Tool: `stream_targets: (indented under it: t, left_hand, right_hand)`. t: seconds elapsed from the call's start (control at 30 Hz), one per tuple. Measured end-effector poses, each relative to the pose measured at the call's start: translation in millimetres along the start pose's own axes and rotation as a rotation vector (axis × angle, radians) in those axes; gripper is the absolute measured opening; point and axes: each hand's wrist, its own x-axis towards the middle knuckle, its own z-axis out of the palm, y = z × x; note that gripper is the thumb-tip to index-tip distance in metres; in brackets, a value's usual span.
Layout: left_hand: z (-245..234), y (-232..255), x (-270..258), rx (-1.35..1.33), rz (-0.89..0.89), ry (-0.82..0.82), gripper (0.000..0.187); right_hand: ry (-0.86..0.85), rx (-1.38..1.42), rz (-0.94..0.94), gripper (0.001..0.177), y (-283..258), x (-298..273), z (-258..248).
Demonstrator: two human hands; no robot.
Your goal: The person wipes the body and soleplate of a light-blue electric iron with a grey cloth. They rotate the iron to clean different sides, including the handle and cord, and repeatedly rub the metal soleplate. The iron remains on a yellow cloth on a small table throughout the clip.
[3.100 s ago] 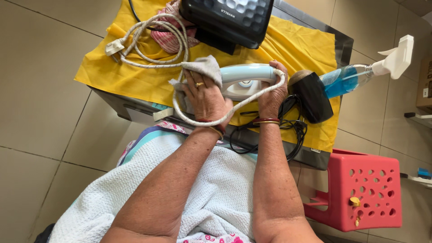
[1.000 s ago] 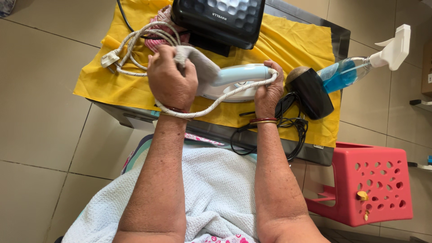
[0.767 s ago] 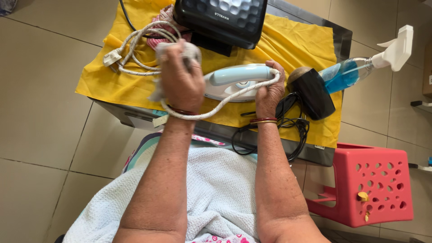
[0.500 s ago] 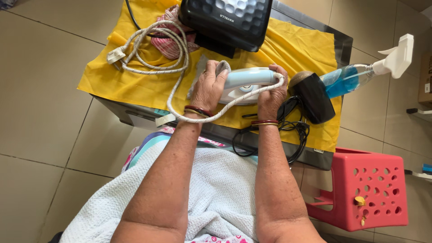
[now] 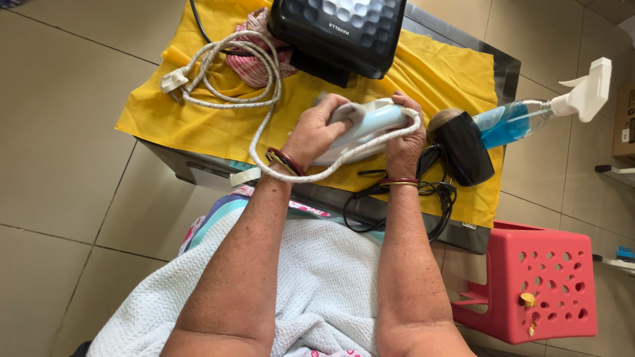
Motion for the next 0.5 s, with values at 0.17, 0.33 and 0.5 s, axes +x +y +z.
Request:
stream_targets:
  t: [0.17,0.33,0.5]
  left_hand:
    - [-4,5,4,-0.129,-0.107,-0.125,0.020]
    - [3,-18,8,0.211,-0.237,0.081,0.025]
    - [-10,-30,4,0.637,-0.381,0.193,0.027]
  right_hand:
    - [-0.185,0.017,-0.007,0.035,-9,-1,3]
    - [-0.121,-0.042,-0.078,0.032,0,0,11]
    - [-0.101,-0.028,-0.069,0.032,2,-2,12]
